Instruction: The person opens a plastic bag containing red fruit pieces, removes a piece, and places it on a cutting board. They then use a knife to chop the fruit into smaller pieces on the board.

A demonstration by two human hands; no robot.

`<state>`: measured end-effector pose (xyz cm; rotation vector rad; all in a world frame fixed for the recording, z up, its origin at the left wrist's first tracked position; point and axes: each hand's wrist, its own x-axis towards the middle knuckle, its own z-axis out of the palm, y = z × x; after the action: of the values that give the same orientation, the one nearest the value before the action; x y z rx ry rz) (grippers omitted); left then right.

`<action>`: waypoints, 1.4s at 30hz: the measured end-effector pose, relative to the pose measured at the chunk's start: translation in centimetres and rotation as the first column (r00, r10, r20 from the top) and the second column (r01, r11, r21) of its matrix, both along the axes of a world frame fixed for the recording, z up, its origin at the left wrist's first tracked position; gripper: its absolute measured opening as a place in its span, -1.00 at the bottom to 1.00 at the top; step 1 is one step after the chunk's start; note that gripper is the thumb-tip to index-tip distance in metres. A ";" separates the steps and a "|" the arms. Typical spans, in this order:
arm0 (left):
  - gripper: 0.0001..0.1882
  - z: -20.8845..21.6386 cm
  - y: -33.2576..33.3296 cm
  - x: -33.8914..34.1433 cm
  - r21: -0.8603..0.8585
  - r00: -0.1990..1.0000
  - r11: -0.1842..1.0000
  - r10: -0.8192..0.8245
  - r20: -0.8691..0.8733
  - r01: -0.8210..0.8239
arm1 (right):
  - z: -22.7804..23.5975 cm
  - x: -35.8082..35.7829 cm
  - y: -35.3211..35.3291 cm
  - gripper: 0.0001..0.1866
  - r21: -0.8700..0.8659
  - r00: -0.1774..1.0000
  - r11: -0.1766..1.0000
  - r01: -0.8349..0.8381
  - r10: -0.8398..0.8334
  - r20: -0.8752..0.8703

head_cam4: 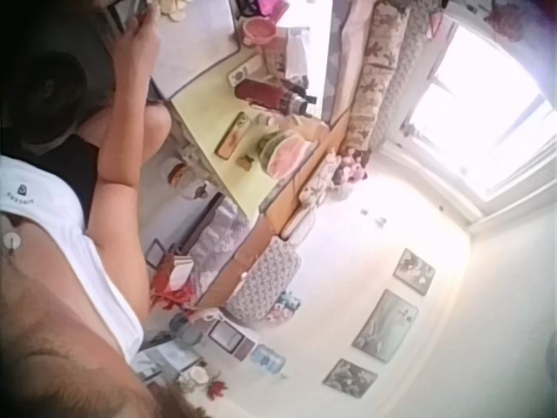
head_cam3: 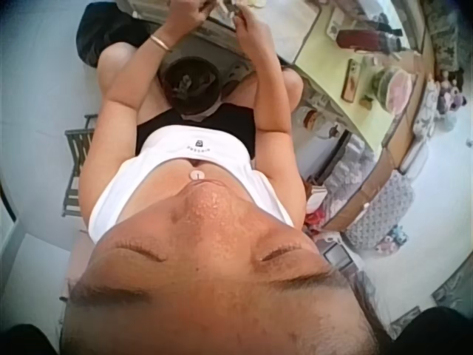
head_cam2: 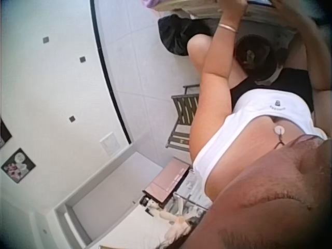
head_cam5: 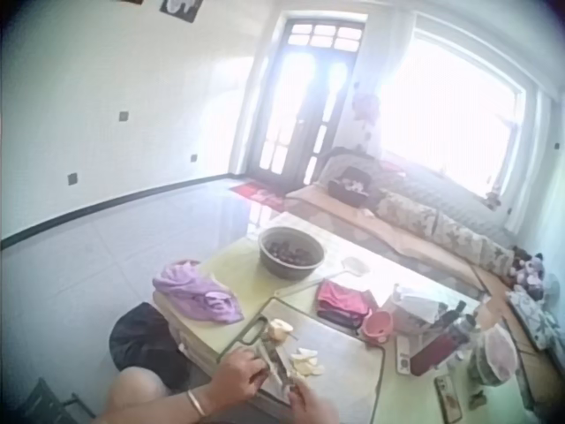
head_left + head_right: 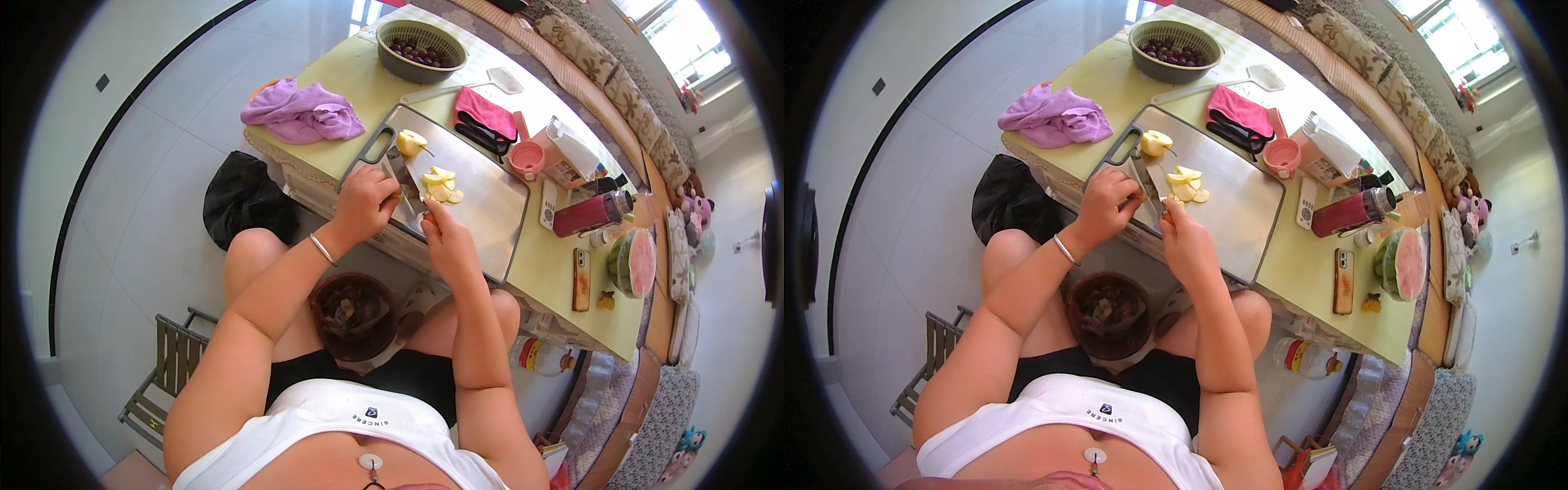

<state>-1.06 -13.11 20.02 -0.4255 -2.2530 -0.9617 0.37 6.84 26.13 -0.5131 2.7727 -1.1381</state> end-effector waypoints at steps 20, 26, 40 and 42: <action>-0.85 -0.1 0.4 0.1 0.020 0.999 1.000 0.023 -0.030 -0.022 | -0.9 0.1 -1.0 -0.62 0.084 0.997 0.996 -0.020 0.026 -0.071; -0.86 0.0 0.2 0.2 0.033 0.999 0.999 -0.003 -0.033 0.005 | 1.1 0.9 0.2 -0.60 -0.051 0.999 0.999 -0.012 0.014 0.046; -0.85 -0.4 0.2 -0.1 0.051 0.999 0.999 0.008 -0.043 -0.006 | -0.7 0.0 -0.6 -0.62 -0.047 1.000 0.999 -0.013 0.015 0.027; -0.85 -0.5 0.1 0.0 0.061 0.999 0.998 0.000 -0.037 0.002 | -0.4 0.2 -0.2 -0.62 -0.074 0.998 0.997 -0.004 0.008 0.056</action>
<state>-1.06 -13.05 19.51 -0.4145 -2.1846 -1.0121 0.59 6.67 25.76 -0.4882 2.6887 -1.2387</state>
